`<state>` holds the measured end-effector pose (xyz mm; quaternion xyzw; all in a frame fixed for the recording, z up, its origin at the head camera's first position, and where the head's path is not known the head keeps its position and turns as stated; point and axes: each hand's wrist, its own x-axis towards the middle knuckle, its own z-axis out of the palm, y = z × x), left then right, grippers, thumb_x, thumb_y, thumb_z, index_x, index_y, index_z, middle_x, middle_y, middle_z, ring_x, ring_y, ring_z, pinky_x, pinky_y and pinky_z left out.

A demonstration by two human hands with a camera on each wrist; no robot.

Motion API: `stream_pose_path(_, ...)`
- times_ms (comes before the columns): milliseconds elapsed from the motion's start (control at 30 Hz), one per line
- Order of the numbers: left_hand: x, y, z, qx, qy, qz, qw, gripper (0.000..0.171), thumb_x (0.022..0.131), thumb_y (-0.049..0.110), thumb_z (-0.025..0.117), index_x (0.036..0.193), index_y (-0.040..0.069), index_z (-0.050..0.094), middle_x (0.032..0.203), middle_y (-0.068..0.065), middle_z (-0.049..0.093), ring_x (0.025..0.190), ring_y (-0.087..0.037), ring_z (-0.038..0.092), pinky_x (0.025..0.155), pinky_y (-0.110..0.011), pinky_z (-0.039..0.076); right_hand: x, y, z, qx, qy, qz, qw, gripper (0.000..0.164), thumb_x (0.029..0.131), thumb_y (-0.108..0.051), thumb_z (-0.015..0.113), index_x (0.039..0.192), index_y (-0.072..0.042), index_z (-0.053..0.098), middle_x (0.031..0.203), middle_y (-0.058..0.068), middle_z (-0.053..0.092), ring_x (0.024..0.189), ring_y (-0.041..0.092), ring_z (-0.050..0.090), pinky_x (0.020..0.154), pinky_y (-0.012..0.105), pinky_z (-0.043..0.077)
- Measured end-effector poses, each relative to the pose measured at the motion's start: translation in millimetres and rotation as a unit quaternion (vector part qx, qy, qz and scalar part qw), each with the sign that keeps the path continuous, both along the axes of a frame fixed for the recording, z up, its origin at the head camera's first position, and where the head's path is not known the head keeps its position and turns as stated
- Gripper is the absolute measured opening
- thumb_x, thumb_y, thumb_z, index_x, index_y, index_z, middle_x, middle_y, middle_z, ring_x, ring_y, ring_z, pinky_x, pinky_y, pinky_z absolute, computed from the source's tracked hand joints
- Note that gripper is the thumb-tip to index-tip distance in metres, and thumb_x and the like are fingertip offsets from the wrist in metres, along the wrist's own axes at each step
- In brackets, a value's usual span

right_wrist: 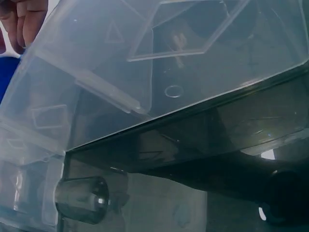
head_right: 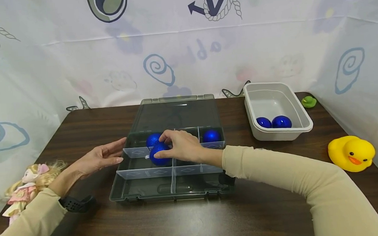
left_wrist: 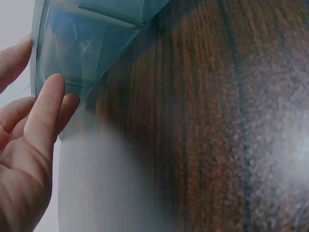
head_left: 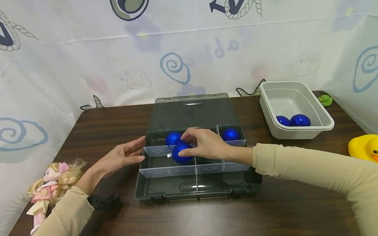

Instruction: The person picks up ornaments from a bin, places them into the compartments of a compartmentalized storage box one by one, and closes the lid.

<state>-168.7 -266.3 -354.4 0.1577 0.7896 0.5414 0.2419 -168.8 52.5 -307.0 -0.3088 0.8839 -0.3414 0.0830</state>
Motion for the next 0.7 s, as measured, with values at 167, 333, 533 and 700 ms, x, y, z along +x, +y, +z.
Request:
stream_pose_path(167, 0.5, -1, -2.0, 0.002, 0.001, -0.002, 1.0000, 0.081, 0.090, 0.016, 0.063, 0.151, 0.002, 0.011, 0.157, -0.018, 0.007, 0.140, -0.041, 0.018, 0.105, -0.045, 0.026, -0.8, 6, -0.7, -0.033, -0.009, 0.012, 0.999, 0.040, 0.085, -0.028, 0.071, 0.114, -0.003, 0.061, 0.110, 0.011, 0.066, 0.096, 0.022, 0.061, 0.084, 0.032, 0.053)
stream_pose_path(333, 1.6, -2, -3.1, 0.002, 0.000, 0.000, 1.0000, 0.081, 0.091, 0.016, 0.063, 0.151, 0.002, 0.011, 0.157, -0.018, 0.008, 0.140, -0.041, 0.018, 0.105, -0.044, 0.027, -6.7, 28, 7.5, -0.094, -0.005, -0.003, 0.996, 0.032, 0.085, -0.015, 0.070, 0.113, -0.001, 0.061, 0.106, 0.014, 0.066, 0.090, 0.021, 0.062, 0.081, 0.033, 0.054)
stream_pose_path(533, 1.1, -1, -1.6, 0.001, 0.005, -0.004, 1.0000, 0.081, 0.091, 0.016, 0.063, 0.150, 0.001, 0.011, 0.157, -0.018, 0.008, 0.140, -0.041, 0.017, 0.104, -0.045, 0.027, -28.4, 86, 19.4, -0.174, 0.028, -0.098, 0.979, 0.028, 0.089, -0.010, 0.065, 0.114, 0.001, 0.061, 0.108, 0.013, 0.066, 0.091, 0.012, 0.063, 0.080, 0.022, 0.052)
stream_pose_path(700, 0.1, -2, -0.8, 0.002, 0.007, -0.007, 0.9999, 0.080, 0.091, 0.015, 0.062, 0.150, 0.001, 0.010, 0.157, -0.018, 0.008, 0.140, -0.041, 0.018, 0.104, -0.044, 0.028, -43.5, 151, 18.3, -0.223, -0.001, -0.184, 0.957, 0.037, 0.092, -0.015, 0.062, 0.122, 0.005, 0.054, 0.103, -0.009, 0.064, 0.091, -0.001, 0.059, 0.078, 0.010, 0.048)
